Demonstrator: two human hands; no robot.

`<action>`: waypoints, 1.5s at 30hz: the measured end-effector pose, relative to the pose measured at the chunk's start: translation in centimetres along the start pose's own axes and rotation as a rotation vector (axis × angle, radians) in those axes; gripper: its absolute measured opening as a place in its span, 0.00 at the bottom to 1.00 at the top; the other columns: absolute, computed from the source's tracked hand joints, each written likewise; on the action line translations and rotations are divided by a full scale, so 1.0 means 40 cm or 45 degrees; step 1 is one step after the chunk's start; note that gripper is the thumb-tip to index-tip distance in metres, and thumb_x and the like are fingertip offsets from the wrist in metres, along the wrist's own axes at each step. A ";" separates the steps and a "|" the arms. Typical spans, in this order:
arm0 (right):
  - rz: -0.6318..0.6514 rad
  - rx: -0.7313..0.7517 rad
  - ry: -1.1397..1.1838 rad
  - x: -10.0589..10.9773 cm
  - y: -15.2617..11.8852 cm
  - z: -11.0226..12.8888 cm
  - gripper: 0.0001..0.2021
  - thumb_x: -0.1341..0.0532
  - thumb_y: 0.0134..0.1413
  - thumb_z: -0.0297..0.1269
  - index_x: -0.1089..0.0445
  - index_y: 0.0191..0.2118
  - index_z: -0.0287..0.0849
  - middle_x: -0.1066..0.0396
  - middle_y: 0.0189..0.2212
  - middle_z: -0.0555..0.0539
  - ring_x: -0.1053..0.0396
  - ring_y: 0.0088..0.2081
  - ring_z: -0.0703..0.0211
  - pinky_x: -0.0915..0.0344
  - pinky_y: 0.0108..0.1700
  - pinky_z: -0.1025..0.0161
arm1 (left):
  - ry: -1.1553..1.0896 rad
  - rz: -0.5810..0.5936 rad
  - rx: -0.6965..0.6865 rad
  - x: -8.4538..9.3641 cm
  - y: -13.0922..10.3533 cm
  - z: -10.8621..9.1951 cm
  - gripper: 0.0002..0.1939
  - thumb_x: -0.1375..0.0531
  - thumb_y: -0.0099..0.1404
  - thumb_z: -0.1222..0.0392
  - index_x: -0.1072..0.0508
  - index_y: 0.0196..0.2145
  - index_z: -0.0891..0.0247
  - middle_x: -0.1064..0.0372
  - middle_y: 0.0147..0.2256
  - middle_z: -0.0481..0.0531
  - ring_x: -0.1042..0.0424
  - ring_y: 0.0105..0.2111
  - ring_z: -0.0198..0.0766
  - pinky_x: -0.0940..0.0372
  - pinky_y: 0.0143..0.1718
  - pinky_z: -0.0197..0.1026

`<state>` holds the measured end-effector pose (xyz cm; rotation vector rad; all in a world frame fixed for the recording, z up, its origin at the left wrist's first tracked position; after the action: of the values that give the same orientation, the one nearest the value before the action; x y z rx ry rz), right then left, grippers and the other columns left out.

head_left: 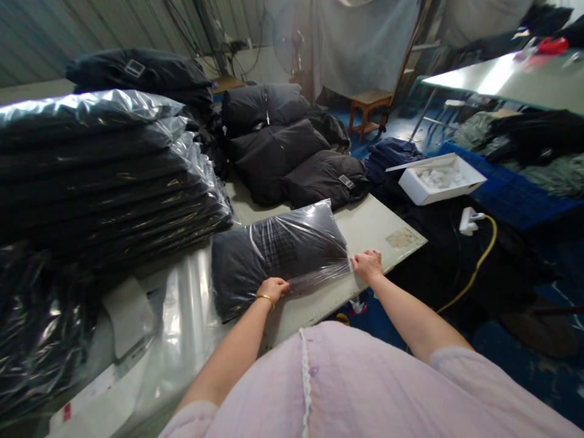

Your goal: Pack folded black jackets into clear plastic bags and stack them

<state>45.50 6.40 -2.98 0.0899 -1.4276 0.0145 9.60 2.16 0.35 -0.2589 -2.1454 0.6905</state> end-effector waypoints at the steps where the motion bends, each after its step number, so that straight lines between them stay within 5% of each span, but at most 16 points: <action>1: -0.011 -0.006 -0.027 0.000 -0.001 0.007 0.22 0.52 0.66 0.44 0.25 0.30 0.42 0.26 0.30 0.40 0.37 0.44 0.49 0.58 0.57 0.48 | 0.022 -0.009 0.006 0.000 -0.001 -0.005 0.11 0.42 0.61 0.53 0.20 0.33 0.58 0.21 0.32 0.46 0.25 0.29 0.31 0.39 0.28 0.30; 10: 0.063 -0.073 0.088 -0.019 0.018 0.012 0.18 0.50 0.65 0.42 0.26 0.33 0.43 0.26 0.35 0.40 0.40 0.53 0.46 0.59 0.58 0.47 | 0.223 -0.138 -0.008 -0.005 -0.026 -0.024 0.15 0.47 0.64 0.50 0.21 0.31 0.55 0.22 0.34 0.47 0.27 0.37 0.37 0.42 0.31 0.35; 16: 0.141 -0.137 0.274 -0.010 0.006 -0.063 0.21 0.52 0.65 0.45 0.23 0.33 0.49 0.24 0.40 0.48 0.38 0.53 0.51 0.49 0.55 0.50 | 0.198 -0.060 -0.108 -0.004 -0.030 -0.012 0.25 0.54 0.67 0.40 0.23 0.30 0.57 0.23 0.32 0.49 0.26 0.34 0.38 0.41 0.31 0.36; 20: 0.123 -0.128 0.286 0.018 -0.024 -0.055 0.29 0.56 0.66 0.48 0.24 0.22 0.49 0.22 0.34 0.48 0.37 0.53 0.48 0.53 0.57 0.46 | 0.067 0.049 -0.145 -0.002 -0.021 -0.012 0.34 0.62 0.68 0.36 0.25 0.30 0.60 0.23 0.34 0.50 0.26 0.29 0.36 0.39 0.32 0.37; 24: 0.061 0.225 0.133 0.057 -0.071 0.015 0.19 0.45 0.61 0.48 0.24 0.25 0.47 0.23 0.35 0.45 0.41 0.57 0.46 0.58 0.59 0.46 | 0.186 0.037 -0.176 -0.005 -0.025 -0.014 0.22 0.48 0.64 0.40 0.26 0.31 0.60 0.25 0.34 0.50 0.27 0.33 0.37 0.39 0.33 0.37; 27: 0.209 0.451 0.170 0.067 -0.110 0.066 0.08 0.37 0.55 0.44 0.23 0.34 0.48 0.24 0.39 0.46 0.36 0.50 0.51 0.51 0.55 0.54 | 0.378 -0.060 -0.288 -0.017 -0.045 -0.008 0.17 0.37 0.55 0.44 0.28 0.34 0.59 0.28 0.37 0.50 0.29 0.36 0.38 0.38 0.35 0.36; 35: 0.438 0.431 0.084 0.069 -0.131 0.114 0.05 0.37 0.53 0.36 0.23 0.34 0.46 0.24 0.37 0.47 0.32 0.45 0.55 0.47 0.48 0.61 | 0.536 -0.182 -0.530 -0.064 -0.093 0.026 0.38 0.30 0.45 0.42 0.34 0.51 0.55 0.38 0.45 0.51 0.33 0.47 0.43 0.39 0.51 0.42; 40: 0.503 0.511 -0.054 0.075 -0.119 0.135 0.07 0.40 0.55 0.35 0.23 0.35 0.44 0.24 0.36 0.43 0.32 0.45 0.52 0.46 0.47 0.60 | 0.643 -0.178 -0.567 -0.073 -0.103 0.034 0.59 0.30 0.43 0.38 0.54 0.67 0.47 0.41 0.47 0.52 0.36 0.47 0.46 0.42 0.54 0.45; 45: 0.514 0.615 -0.151 0.074 -0.136 0.142 0.08 0.43 0.58 0.33 0.26 0.37 0.38 0.27 0.37 0.39 0.33 0.44 0.50 0.46 0.46 0.58 | 0.712 -0.176 -0.555 -0.076 -0.115 0.027 0.61 0.33 0.45 0.34 0.60 0.68 0.44 0.42 0.47 0.53 0.37 0.47 0.47 0.43 0.54 0.46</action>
<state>40.64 0.46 0.47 0.2008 -1.5160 0.6978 10.92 -3.31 0.37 -0.4691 -1.7247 0.0421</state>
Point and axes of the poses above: each hand's wrist, its own y-axis towards the middle knuckle, its own x-axis out of the back of the hand, z = x × y, the point moved 1 cm from there along y, towards the middle knuckle
